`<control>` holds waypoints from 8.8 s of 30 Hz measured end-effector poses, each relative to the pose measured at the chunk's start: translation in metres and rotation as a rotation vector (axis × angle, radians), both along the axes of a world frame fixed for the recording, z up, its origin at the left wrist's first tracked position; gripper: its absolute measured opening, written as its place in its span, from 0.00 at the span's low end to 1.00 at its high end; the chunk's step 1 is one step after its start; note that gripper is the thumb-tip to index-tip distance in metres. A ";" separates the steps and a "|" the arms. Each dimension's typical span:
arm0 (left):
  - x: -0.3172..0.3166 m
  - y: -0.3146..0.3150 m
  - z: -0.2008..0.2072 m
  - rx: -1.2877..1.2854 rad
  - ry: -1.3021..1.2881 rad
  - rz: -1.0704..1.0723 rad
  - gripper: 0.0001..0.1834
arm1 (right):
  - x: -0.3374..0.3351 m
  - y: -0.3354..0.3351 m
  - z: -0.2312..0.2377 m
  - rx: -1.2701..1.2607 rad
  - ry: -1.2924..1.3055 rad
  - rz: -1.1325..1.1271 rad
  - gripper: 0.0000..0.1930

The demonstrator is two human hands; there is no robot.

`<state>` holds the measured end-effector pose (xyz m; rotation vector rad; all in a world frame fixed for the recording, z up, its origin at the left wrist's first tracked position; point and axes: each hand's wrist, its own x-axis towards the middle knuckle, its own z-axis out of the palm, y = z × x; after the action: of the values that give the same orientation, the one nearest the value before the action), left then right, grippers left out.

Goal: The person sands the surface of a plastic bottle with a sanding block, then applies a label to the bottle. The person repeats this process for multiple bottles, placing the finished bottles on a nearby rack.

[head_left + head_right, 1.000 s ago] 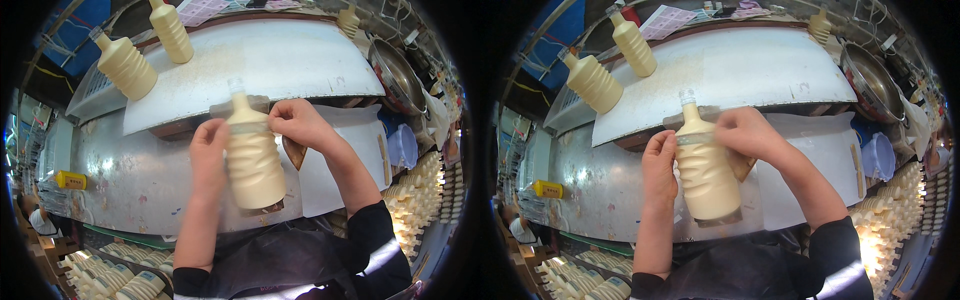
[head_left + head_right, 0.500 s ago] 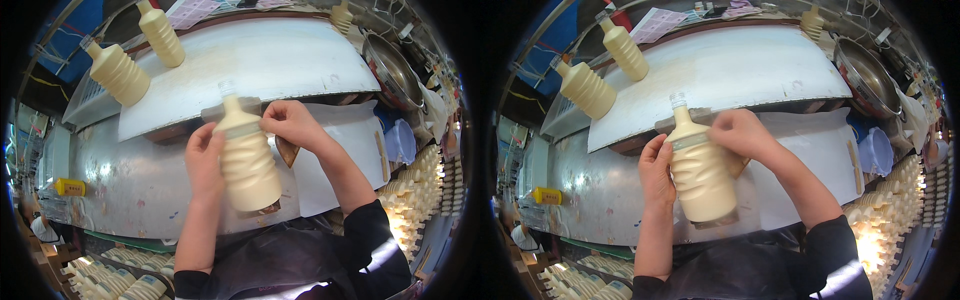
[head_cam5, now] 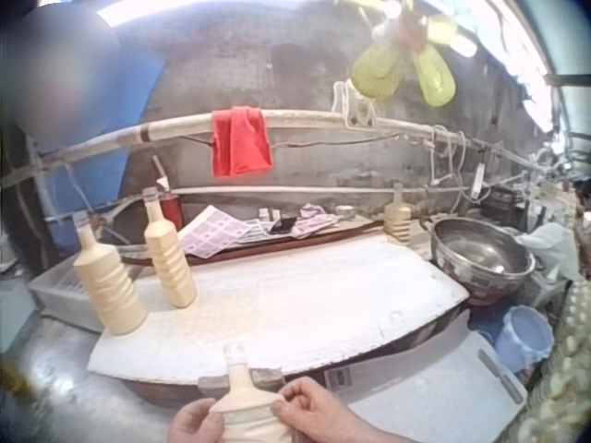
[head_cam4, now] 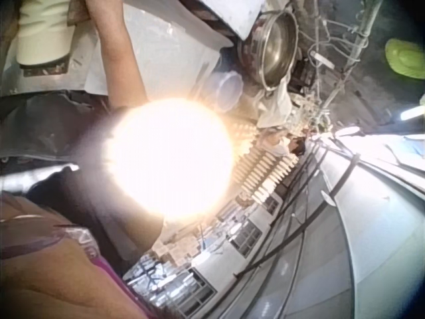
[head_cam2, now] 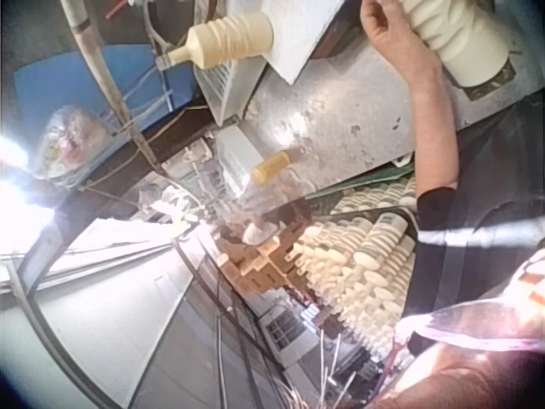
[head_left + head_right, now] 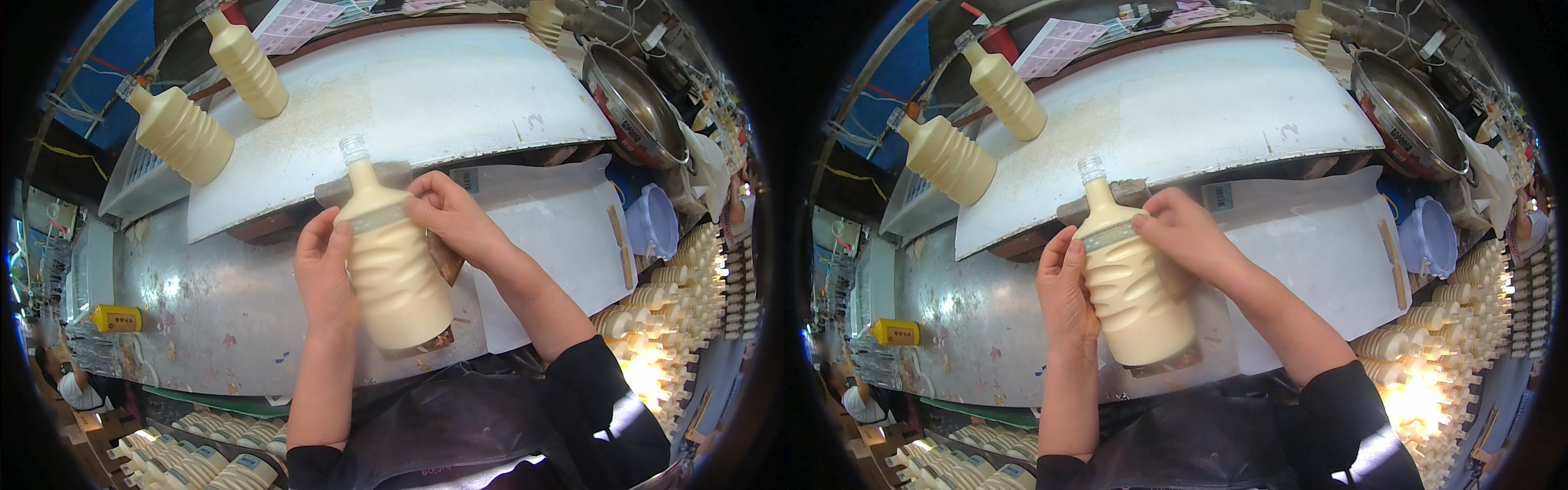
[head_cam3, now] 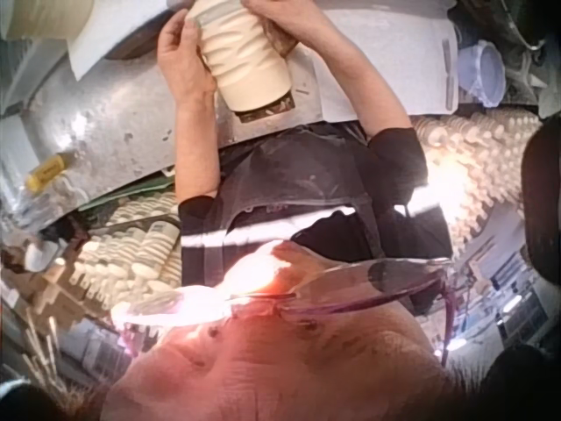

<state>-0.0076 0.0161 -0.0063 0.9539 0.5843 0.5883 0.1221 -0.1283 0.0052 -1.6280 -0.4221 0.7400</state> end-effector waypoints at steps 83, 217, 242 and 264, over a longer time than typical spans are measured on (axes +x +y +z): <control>0.000 -0.003 0.009 0.085 0.048 0.012 0.16 | -0.005 -0.001 -0.001 0.123 0.058 -0.001 0.13; 0.000 -0.008 0.014 0.247 0.201 -0.109 0.23 | -0.033 0.055 0.051 -0.190 -0.860 -0.144 0.19; -0.032 -0.048 0.031 1.282 0.591 -0.233 0.48 | -0.002 0.014 -0.008 0.177 -0.747 -0.300 0.19; -0.032 -0.044 0.026 1.067 0.519 -0.258 0.53 | -0.014 -0.025 -0.025 0.135 -0.555 -0.351 0.22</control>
<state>-0.0393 -0.0274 0.0202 2.1972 0.5779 0.3939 0.1085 -0.1530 -0.0202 -1.7058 -0.5454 -0.0145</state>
